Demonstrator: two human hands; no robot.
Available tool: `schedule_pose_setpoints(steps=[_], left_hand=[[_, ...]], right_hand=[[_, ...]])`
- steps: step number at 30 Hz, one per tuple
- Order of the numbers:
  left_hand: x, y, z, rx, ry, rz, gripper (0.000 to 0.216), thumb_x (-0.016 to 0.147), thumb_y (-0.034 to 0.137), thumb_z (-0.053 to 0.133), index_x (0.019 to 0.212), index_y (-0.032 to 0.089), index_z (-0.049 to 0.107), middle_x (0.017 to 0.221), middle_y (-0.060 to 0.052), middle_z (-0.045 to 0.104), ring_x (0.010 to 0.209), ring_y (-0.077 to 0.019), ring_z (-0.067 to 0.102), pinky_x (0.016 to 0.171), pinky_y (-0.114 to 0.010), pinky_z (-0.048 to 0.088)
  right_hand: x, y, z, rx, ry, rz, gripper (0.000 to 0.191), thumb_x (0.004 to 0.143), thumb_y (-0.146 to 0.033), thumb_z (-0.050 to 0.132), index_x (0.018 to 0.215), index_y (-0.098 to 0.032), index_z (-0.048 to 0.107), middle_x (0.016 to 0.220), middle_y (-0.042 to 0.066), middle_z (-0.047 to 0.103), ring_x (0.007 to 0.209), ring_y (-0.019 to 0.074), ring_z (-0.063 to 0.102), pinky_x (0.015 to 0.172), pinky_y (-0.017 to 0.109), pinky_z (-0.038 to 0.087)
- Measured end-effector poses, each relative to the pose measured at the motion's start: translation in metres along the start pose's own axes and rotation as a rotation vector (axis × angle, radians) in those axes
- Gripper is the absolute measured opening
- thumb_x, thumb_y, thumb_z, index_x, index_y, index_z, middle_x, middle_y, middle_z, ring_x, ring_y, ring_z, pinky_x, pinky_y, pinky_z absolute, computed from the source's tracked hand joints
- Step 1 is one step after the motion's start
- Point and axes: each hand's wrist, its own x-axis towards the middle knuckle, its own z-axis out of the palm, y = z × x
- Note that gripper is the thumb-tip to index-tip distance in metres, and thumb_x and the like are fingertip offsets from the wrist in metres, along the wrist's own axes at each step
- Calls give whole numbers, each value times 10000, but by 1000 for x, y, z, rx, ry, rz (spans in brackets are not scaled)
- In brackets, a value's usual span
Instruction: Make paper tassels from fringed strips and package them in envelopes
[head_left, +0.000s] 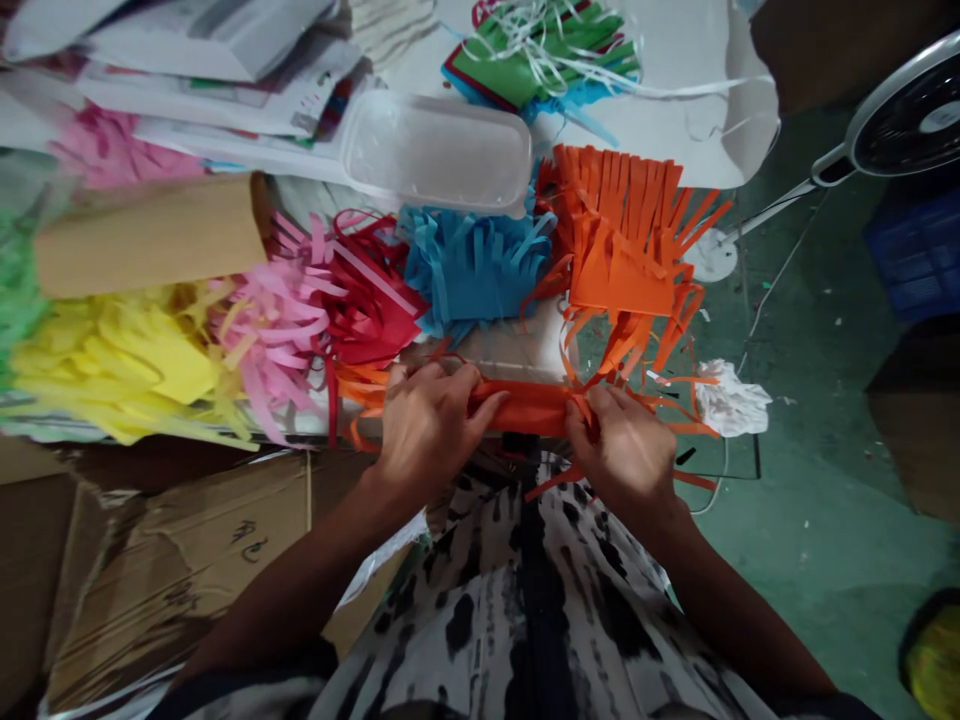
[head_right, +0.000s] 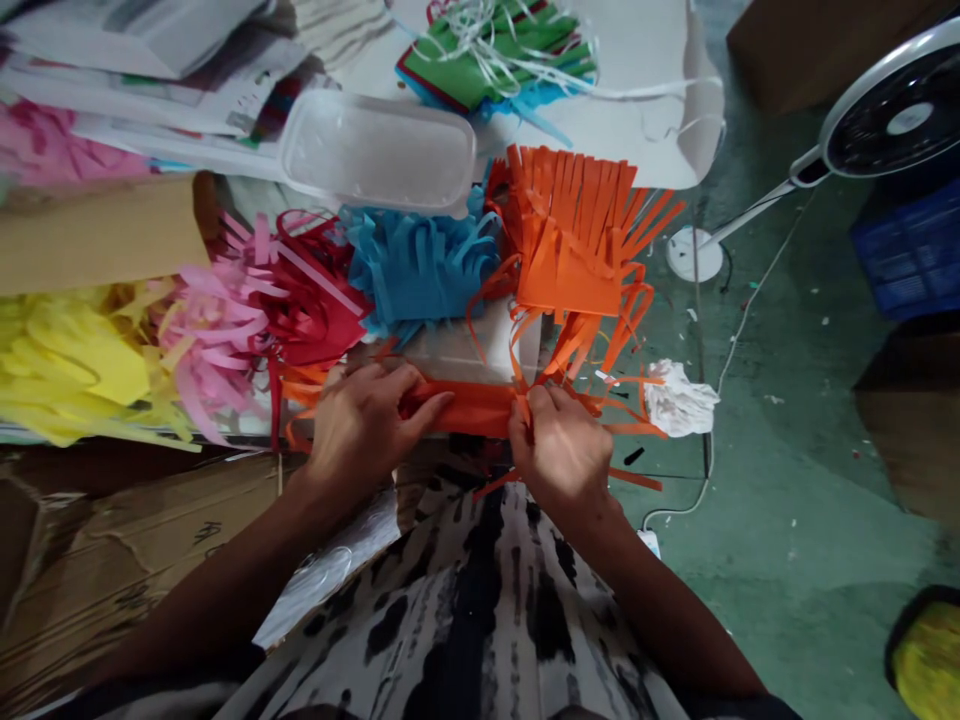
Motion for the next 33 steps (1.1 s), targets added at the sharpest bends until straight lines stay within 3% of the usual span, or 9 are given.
schedule_pose_setpoints(steps=[5, 8, 12, 16, 19, 21, 23, 27, 33], left_hand=[[-12, 3, -7, 41, 232, 10, 269, 994, 385, 659, 1192, 204, 675, 1100, -116, 740, 988, -311, 650, 866, -458, 438], [-25, 13, -10, 32, 344, 185, 377, 1003, 289, 656, 1369, 206, 619, 1211, -114, 739, 1092, -295, 660, 960, -458, 455], [-35, 29, 1, -51, 199, 512, 492, 1032, 402, 629, 1459, 164, 575, 1352, -85, 733, 1279, -274, 638, 1176, -458, 396], [-39, 30, 17, -20, 111, 515, 520, 1045, 497, 571, 1453, 177, 603, 1394, -89, 715, 1294, -278, 644, 1197, -514, 407], [-40, 26, 22, 1, 108, 533, 471, 1053, 467, 563, 1438, 203, 625, 1404, -84, 710, 1309, -281, 636, 1199, -554, 414], [-42, 24, 23, 3, 109, 542, 463, 1052, 467, 563, 1444, 230, 625, 1404, -79, 710, 1312, -284, 635, 1199, -569, 420], [-42, 23, 22, 7, 115, 547, 466, 1047, 474, 568, 1451, 246, 622, 1404, -79, 709, 1311, -291, 638, 1197, -587, 426], [-43, 24, 22, 6, 132, 567, 478, 1041, 470, 580, 1449, 227, 624, 1402, -96, 709, 1301, -305, 650, 1233, -646, 377], [-45, 7, 22, -45, 160, 588, 406, 1043, 434, 596, 1385, 223, 659, 1416, -78, 709, 1363, -278, 631, 1338, -658, 136]], right_hand=[[0, 1, 0, -20, -26, 10, 281, 1047, -359, 502, 852, -208, 635, 840, 64, 713, 693, 194, 602, 591, 344, 276], [1, -1, -1, -15, -57, 12, 294, 1056, -378, 476, 893, -208, 652, 863, 70, 724, 709, 199, 607, 589, 343, 264], [2, -6, -4, -45, -117, 44, 293, 1053, -381, 468, 927, -200, 660, 913, 76, 739, 741, 205, 628, 599, 339, 265], [1, 5, -15, -35, -170, 85, 279, 1036, -426, 517, 1005, -196, 672, 891, 81, 756, 740, 229, 667, 611, 332, 320], [-4, 25, -32, 124, -111, 55, 221, 986, -352, 589, 1134, -212, 677, 1001, 75, 779, 825, 245, 718, 686, 342, 452], [-10, 34, -45, 198, 13, -23, 268, 965, -252, 566, 1206, -219, 678, 1160, 92, 765, 1011, 271, 726, 824, 382, 519], [-19, 34, -51, 181, 119, -177, 341, 947, -195, 534, 1252, -221, 684, 1280, 104, 738, 1172, 301, 683, 961, 447, 509], [-36, 18, -36, 59, 85, -482, 429, 939, -158, 577, 1355, -204, 668, 1343, 78, 746, 1253, 300, 662, 1043, 465, 440], [-42, 22, -12, -52, 110, -535, 379, 949, -146, 669, 1324, -183, 701, 1311, 84, 768, 1215, 280, 696, 1011, 449, 409]])
